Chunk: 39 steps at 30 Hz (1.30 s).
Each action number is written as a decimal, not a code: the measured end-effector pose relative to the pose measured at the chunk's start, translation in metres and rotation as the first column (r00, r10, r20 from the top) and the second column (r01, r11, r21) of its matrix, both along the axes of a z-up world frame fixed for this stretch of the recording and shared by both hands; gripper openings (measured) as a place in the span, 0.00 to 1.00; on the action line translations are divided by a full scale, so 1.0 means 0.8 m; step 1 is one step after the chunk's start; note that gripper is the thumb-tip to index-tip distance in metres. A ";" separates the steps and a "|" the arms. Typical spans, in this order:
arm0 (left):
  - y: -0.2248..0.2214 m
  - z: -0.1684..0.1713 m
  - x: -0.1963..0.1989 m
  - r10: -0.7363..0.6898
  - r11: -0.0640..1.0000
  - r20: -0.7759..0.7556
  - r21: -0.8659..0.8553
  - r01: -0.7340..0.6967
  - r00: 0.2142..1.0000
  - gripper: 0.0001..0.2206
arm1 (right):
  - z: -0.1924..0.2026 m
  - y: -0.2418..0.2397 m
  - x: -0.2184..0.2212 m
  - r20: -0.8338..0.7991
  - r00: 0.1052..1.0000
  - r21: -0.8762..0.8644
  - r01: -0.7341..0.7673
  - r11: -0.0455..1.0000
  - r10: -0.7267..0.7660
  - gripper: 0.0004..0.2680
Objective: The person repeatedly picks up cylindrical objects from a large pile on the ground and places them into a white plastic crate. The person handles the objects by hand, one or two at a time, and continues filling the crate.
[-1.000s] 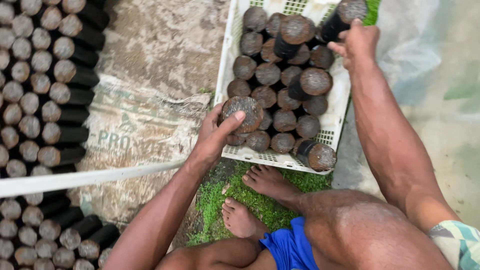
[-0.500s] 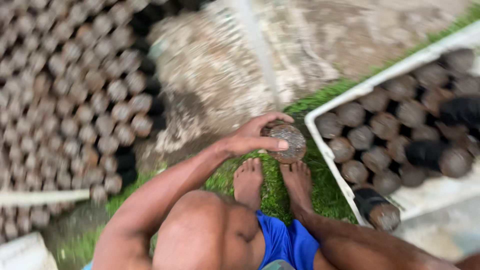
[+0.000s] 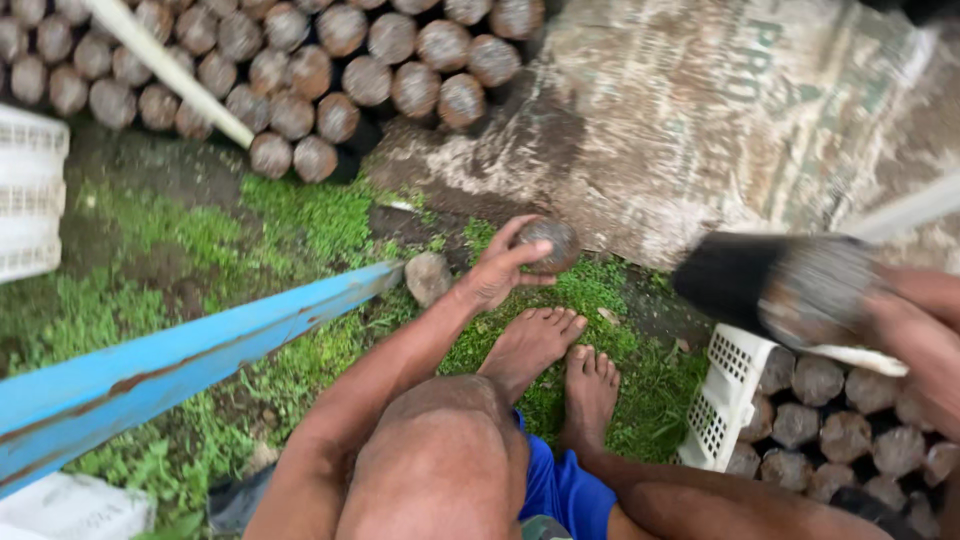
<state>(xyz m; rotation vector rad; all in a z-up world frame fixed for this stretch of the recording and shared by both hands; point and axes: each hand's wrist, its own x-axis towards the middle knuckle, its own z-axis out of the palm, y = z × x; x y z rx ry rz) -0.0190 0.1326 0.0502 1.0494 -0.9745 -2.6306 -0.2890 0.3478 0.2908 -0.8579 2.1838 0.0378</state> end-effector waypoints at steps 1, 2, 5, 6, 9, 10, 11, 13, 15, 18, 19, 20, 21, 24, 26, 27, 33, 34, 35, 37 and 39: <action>-0.003 -0.006 0.017 0.118 0.993 -0.008 0.022 -0.118 0.993 0.39 | -0.004 -0.035 0.000 0.020 0.998 -0.012 -0.059 0.998 0.059 0.13; -0.010 -0.013 0.030 0.217 0.976 -0.014 0.024 -0.217 0.976 0.39 | -0.009 -0.074 -0.001 0.036 0.992 -0.021 -0.118 0.993 0.119 0.14; -0.043 -0.031 0.048 0.502 0.865 -0.020 0.019 -0.502 0.865 0.38 | -0.052 -0.196 0.026 0.179 0.929 -0.304 -0.262 0.916 0.326 0.14; -0.055 -0.037 0.052 0.587 0.810 0.001 0.012 -0.587 0.810 0.39 | -0.072 -0.228 0.042 0.229 0.939 -0.236 -0.201 0.951 0.256 0.12; -0.095 -0.051 0.055 0.743 0.668 0.031 -0.078 -0.740 0.668 0.38 | -0.134 -0.299 0.074 0.224 0.929 -0.299 -0.222 0.928 0.294 0.12; -0.107 -0.054 0.056 0.777 0.628 0.040 -0.121 -0.769 0.628 0.38 | -0.153 -0.314 0.080 0.224 0.920 -0.340 -0.235 0.911 0.321 0.12; -0.120 -0.057 0.053 0.811 0.583 0.029 -0.116 -0.804 0.584 0.37 | -0.170 -0.326 0.085 0.223 0.911 -0.381 -0.247 0.891 0.348 0.13; -0.148 -0.063 0.053 0.875 0.483 0.010 -0.115 -0.868 0.485 0.34 | -0.203 -0.347 0.099 0.216 0.937 -0.335 -0.192 0.923 0.273 0.10; -0.171 -0.072 0.047 0.912 0.410 0.010 -0.082 -0.908 0.411 0.32 | -0.232 -0.358 0.108 0.207 0.941 -0.409 -0.164 0.898 0.267 0.10; -0.190 -0.086 0.042 0.945 0.327 0.032 -0.038 -0.944 0.326 0.27 | -0.270 -0.356 0.126 0.249 0.927 -0.548 -0.105 0.830 0.282 0.10; -0.196 -0.090 0.039 0.951 0.306 0.036 -0.024 -0.952 0.306 0.26 | -0.281 -0.355 0.134 0.293 0.927 -0.515 -0.054 0.856 0.235 0.09; -0.199 -0.094 0.036 0.958 0.288 0.023 -0.028 -0.957 0.287 0.26 | -0.289 -0.354 0.140 0.334 0.925 -0.477 -0.001 0.879 0.182 0.09; -0.202 -0.097 0.034 0.963 0.269 0.010 -0.031 -0.963 0.269 0.25 | -0.297 -0.354 0.146 0.297 0.935 -0.477 -0.032 0.878 0.195 0.09; -0.207 -0.105 0.027 0.972 0.233 0.053 -0.085 -0.969 0.229 0.24 | -0.312 -0.362 0.160 0.220 0.954 -0.467 -0.080 0.881 0.203 0.11; -0.208 -0.108 0.025 0.971 0.228 0.114 -0.157 -0.961 0.212 0.25 | -0.320 -0.369 0.170 0.228 0.960 -0.450 -0.045 0.892 0.163 0.10; -0.208 -0.109 0.023 0.968 0.232 0.146 -0.201 -0.952 0.205 0.26 | -0.324 -0.372 0.175 0.187 0.967 -0.540 -0.046 0.840 0.173 0.11; -0.208 -0.093 0.015 0.941 0.339 0.221 -0.587 -0.735 0.257 0.32 | -0.359 -0.396 0.205 0.053 0.989 -0.733 -0.057 0.677 0.141 0.12; -0.207 -0.090 0.016 0.930 0.368 0.249 -0.624 -0.689 0.270 0.33 | -0.366 -0.399 0.210 0.009 0.990 -0.758 -0.084 0.647 0.139 0.11; -0.209 -0.086 0.019 0.899 0.436 0.338 -0.641 -0.632 0.278 0.33 | -0.373 -0.402 0.213 -0.034 0.990 -0.780 -0.111 0.616 0.135 0.11; -0.208 -0.081 0.018 0.815 0.573 0.511 -0.640 -0.512 0.274 0.33 | -0.384 -0.399 0.213 -0.040 0.990 -0.782 -0.115 0.613 0.135 0.11; -0.214 -0.076 0.016 0.789 0.606 0.569 -0.663 -0.439 0.230 0.36 | -0.389 -0.403 0.213 0.025 0.990 -0.749 -0.072 0.659 0.136 0.12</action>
